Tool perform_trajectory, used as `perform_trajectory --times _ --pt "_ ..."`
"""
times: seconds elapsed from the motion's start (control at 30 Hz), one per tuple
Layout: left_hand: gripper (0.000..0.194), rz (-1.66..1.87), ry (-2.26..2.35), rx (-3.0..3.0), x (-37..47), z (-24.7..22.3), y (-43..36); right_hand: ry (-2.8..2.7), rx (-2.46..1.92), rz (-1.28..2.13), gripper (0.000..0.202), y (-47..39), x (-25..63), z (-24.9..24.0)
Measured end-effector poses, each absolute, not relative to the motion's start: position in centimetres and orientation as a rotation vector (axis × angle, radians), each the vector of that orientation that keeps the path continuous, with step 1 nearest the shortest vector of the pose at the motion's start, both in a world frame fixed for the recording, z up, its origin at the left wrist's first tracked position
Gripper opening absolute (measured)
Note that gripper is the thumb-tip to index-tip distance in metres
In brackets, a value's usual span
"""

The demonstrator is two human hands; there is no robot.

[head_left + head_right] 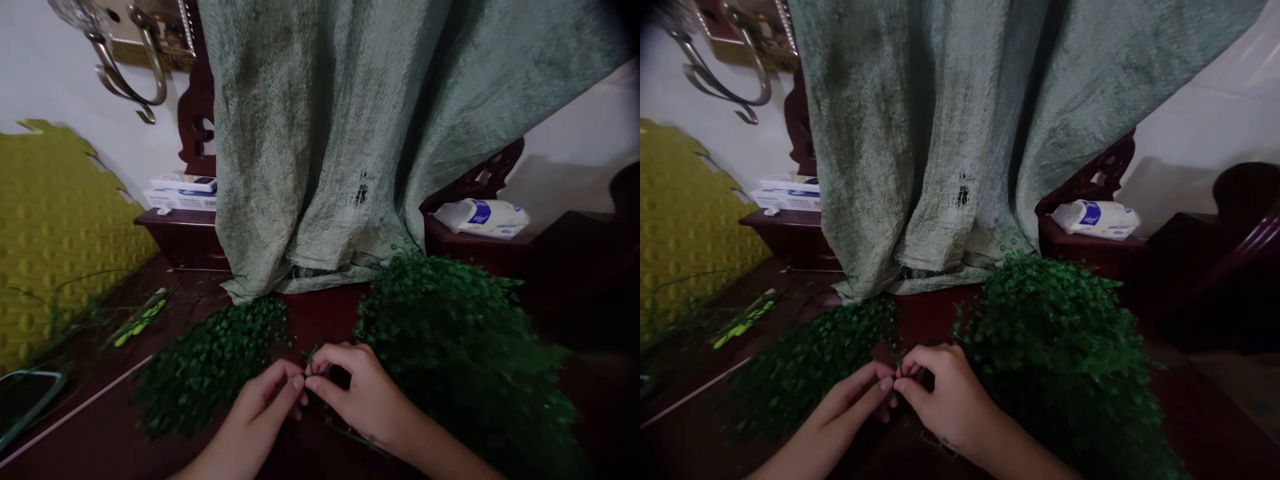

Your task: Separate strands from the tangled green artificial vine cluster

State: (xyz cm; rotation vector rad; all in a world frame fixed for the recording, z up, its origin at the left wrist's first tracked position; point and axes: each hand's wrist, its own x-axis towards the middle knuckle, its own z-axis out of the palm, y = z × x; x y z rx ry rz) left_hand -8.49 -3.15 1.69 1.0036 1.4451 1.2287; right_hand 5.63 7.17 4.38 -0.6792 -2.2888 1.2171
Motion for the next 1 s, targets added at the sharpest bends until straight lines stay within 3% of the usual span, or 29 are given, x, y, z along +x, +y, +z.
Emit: perform_trajectory --times 0.53,1.0 --pt "0.026 1.14 1.521 1.663 -8.3 2.6 -4.4 -2.533 -0.506 1.235 0.026 5.8 6.6 6.2" --pt "0.032 1.203 1.582 1.374 -8.4 1.8 -5.4 -2.582 -0.399 0.994 0.018 5.7 6.6 4.8"
